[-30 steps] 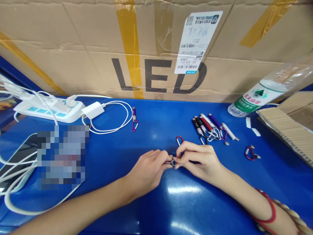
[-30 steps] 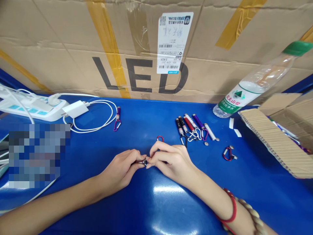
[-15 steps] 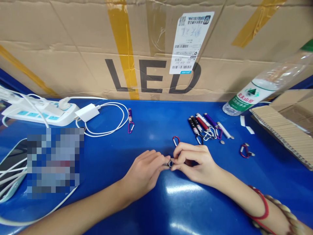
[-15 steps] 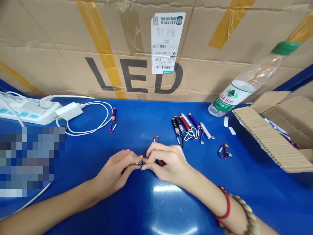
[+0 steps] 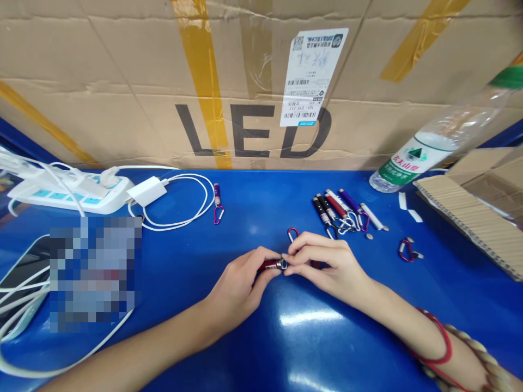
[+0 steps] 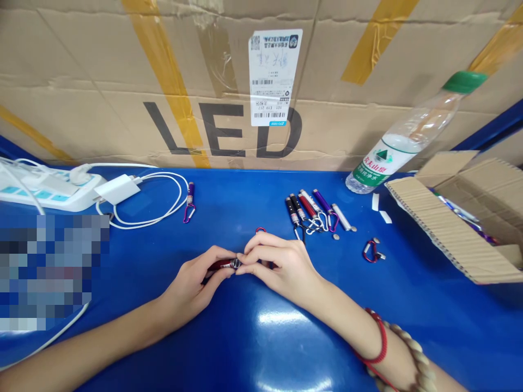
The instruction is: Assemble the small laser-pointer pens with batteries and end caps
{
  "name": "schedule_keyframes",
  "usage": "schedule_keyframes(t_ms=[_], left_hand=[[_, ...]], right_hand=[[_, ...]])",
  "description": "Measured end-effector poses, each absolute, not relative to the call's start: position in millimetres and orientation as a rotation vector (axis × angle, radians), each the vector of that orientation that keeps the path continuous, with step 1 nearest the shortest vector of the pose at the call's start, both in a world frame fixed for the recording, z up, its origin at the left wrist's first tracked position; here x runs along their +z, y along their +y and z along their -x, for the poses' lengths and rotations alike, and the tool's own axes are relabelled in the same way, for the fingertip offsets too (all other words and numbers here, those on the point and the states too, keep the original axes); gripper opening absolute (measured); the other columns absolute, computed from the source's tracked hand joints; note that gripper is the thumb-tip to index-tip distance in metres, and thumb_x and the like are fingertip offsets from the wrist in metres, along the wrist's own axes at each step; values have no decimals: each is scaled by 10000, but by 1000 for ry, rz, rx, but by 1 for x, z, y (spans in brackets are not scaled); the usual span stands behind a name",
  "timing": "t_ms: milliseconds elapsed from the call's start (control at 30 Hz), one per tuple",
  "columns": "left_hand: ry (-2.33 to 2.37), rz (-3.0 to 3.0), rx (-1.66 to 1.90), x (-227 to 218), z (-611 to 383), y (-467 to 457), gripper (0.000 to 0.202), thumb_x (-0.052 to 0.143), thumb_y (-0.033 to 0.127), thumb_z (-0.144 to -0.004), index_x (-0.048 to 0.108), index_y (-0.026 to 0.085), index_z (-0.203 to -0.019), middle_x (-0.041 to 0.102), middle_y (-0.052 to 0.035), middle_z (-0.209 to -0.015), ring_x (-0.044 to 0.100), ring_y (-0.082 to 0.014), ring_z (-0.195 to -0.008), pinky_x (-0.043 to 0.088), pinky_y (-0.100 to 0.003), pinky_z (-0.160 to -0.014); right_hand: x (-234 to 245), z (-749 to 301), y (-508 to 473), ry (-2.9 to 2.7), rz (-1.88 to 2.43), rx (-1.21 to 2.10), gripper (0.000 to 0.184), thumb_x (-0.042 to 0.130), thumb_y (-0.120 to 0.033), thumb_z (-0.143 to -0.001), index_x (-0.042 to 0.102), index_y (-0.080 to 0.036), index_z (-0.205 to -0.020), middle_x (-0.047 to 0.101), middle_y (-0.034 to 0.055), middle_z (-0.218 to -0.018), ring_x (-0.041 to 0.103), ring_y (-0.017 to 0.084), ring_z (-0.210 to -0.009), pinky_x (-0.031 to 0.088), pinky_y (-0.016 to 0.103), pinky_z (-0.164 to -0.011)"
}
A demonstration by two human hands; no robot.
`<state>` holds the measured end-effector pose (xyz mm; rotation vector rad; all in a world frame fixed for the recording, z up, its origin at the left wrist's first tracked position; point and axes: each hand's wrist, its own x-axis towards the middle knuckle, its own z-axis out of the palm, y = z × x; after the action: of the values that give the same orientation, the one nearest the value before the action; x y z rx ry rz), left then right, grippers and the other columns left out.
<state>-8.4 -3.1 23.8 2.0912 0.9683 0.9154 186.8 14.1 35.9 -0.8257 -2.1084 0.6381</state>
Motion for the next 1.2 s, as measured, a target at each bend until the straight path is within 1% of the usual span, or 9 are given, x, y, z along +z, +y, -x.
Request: schedule_keyframes(t_ms=[167,267,367,500,567,733,967,1067,1200], left_hand=[[989,-2102,937,19,8,-4,104,457,185,-914,488,187,-1013,658,-32,-908,650,-140,-805,532,-246,-705],[1011,-2189,949,15,8,-5,36,448,194,-921,482,183,-922,656,-34,-839,651,-156,-775,531,-266,-680],[984,-2320,970,13,9,-5,140,405,211,-943,475,178,-826,640,-35,-761,638,-159,-711,519,-269,-632],[932,-2507,1003,12,8,-3,223,355,202,-961,495,162,-792,634,-40,-708,591,-150,-616,499,-277,-593],[907,-2576,1025,13,8,-2,220,352,184,-960,519,151,-821,637,-39,-695,576,-148,-593,490,-277,-580],[862,-2634,1097,16,10,-4,184,371,128,-944,542,124,-1012,659,-43,-731,572,-146,-581,478,-271,-560],[928,-2672,1008,14,11,-5,244,376,81,-920,532,139,-1097,661,-47,-777,574,-166,-620,476,-295,-575],[953,-2677,935,16,10,-5,251,353,110,-934,526,141,-1114,648,-44,-760,558,-169,-613,482,-300,-579],[1012,-2700,893,18,8,-5,261,310,135,-947,553,108,-1038,609,-45,-696,540,-170,-585,480,-293,-561]], right_hand=[[37,-186,15,-2057,868,802,145,639,-209,-800,713,-174,-680,628,28,-740,581,103,-609,464,230,-545],[38,-183,15,-2020,886,889,183,650,-244,-790,710,-165,-638,620,25,-686,563,100,-579,445,224,-510],[38,-180,13,-1989,938,959,245,654,-309,-782,697,-156,-596,602,22,-640,526,92,-535,411,213,-462],[38,-177,10,-1965,1001,1047,276,680,-334,-752,651,-143,-555,574,15,-612,488,86,-512,384,214,-453],[39,-175,9,-1945,1029,1100,290,689,-329,-739,609,-141,-534,557,7,-600,470,84,-507,374,216,-456],[42,-171,7,-1818,1137,1285,345,703,-367,-703,524,-152,-501,478,-29,-545,401,67,-460,325,216,-432],[39,-169,5,-1627,1246,1475,355,702,-389,-661,485,-170,-484,426,-52,-469,357,60,-405,268,219,-402],[39,-169,6,-1647,1254,1472,309,656,-348,-684,497,-172,-486,451,-42,-463,356,61,-403,264,217,-399],[40,-168,7,-1691,1310,1392,287,624,-342,-692,515,-170,-490,468,-32,-474,362,66,-417,277,218,-404]])
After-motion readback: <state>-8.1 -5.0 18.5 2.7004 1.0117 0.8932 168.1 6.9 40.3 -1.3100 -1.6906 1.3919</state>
